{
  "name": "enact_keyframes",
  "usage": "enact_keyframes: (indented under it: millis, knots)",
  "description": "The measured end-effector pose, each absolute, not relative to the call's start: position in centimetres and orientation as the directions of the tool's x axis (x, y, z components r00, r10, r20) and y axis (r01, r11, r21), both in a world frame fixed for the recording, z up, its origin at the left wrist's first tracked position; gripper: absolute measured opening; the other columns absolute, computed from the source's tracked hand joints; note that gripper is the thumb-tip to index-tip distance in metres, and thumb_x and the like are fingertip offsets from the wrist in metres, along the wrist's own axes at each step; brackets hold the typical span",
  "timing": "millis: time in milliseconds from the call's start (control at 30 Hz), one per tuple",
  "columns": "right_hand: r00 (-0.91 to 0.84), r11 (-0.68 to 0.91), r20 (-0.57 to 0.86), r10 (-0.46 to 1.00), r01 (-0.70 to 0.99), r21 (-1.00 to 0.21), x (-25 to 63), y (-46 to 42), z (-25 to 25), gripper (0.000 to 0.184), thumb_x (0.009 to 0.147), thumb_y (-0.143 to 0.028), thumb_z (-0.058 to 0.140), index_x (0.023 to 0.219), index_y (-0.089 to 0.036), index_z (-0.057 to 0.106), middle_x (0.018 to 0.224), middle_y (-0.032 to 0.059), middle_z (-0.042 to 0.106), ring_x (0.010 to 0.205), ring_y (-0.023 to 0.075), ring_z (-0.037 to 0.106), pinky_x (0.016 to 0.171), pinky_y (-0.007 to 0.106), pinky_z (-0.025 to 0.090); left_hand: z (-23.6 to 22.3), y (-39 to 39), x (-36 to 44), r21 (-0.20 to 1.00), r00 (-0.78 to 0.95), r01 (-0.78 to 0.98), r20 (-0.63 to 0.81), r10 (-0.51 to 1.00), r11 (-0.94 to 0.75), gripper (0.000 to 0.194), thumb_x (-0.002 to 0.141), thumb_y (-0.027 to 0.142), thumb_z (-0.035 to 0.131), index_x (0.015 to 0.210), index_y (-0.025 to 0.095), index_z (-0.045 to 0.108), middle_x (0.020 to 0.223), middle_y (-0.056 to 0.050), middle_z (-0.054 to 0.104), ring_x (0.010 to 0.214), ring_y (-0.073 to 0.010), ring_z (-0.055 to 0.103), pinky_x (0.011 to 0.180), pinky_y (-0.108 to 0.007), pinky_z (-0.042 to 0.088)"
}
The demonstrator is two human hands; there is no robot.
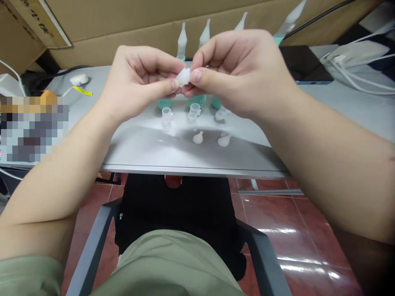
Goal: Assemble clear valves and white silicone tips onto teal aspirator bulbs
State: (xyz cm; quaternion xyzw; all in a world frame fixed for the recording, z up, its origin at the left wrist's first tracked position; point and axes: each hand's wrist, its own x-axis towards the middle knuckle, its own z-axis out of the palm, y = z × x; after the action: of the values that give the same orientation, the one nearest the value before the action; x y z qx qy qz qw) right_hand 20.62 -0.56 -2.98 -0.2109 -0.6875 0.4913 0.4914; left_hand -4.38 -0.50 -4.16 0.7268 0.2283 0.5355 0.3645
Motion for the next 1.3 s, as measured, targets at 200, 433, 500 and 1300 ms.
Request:
enact_keyframes:
  millis: [200, 433, 500, 1300]
  knots:
    - [-0.437, 0.467, 0.494, 0.752, -0.174, -0.867, 21.0, -0.2, -3.1, 0.027, 0.092, -0.025, 0.117, 0.088, -0.026, 0.09, 0.09, 0.001, 0.089, 0.086, 0.0182, 0.09, 0.083, 0.027, 0.08, -3.8, -1.3, -4.1, 0.748, 0.342, -0.145, 0.652, 0.677, -0.647, 0.022, 0.087, 0.01, 0.108, 0.105, 0.022, 0.108, 0.098, -0.008, 0.098, 0.095, -0.0328, 0.101, 0.085, -0.038, 0.082]
    - [-0.341, 0.734, 0.655, 0.674, 0.218, -0.643, 20.9, -1.5, -3.7, 0.019, 0.112, -0.036, 0.099, 0.102, -0.031, 0.084, 0.109, 0.004, 0.085, 0.101, 0.0241, 0.087, 0.106, 0.04, 0.078, -5.0, 0.3, -4.4, 0.748, 0.303, -0.165, 0.659, 0.689, -0.643, 0.024, 0.083, 0.025, 0.117, 0.103, 0.036, 0.109, 0.101, -0.005, 0.099, 0.089, -0.0291, 0.099, 0.085, -0.037, 0.084]
    - [-0.336, 0.759, 0.681, 0.651, 0.258, -0.598, 20.8, -1.5, -3.9, 0.02, 0.115, -0.04, 0.096, 0.105, -0.031, 0.081, 0.111, 0.0043, 0.084, 0.102, 0.0251, 0.085, 0.111, 0.043, 0.076, -5.1, 0.5, -4.4, 0.746, 0.293, -0.166, 0.662, 0.69, -0.645, 0.026, 0.079, 0.03, 0.12, 0.101, 0.038, 0.108, 0.099, -0.006, 0.099, 0.086, -0.0303, 0.098, 0.082, -0.038, 0.084]
    - [-0.596, 0.402, 0.448, 0.666, -0.219, -0.889, 20.6, -1.3, -2.0, 0.041, 0.077, -0.03, 0.128, 0.1, -0.028, 0.095, 0.094, -0.0048, 0.095, 0.086, 0.0146, 0.094, 0.08, 0.019, 0.081, -2.7, -3.6, -5.8, 0.827, 0.411, -0.11, 0.543, 0.732, -0.552, 0.019, 0.083, 0.016, 0.112, 0.1, 0.022, 0.105, 0.098, -0.007, 0.098, 0.095, -0.031, 0.1, 0.094, -0.045, 0.084]
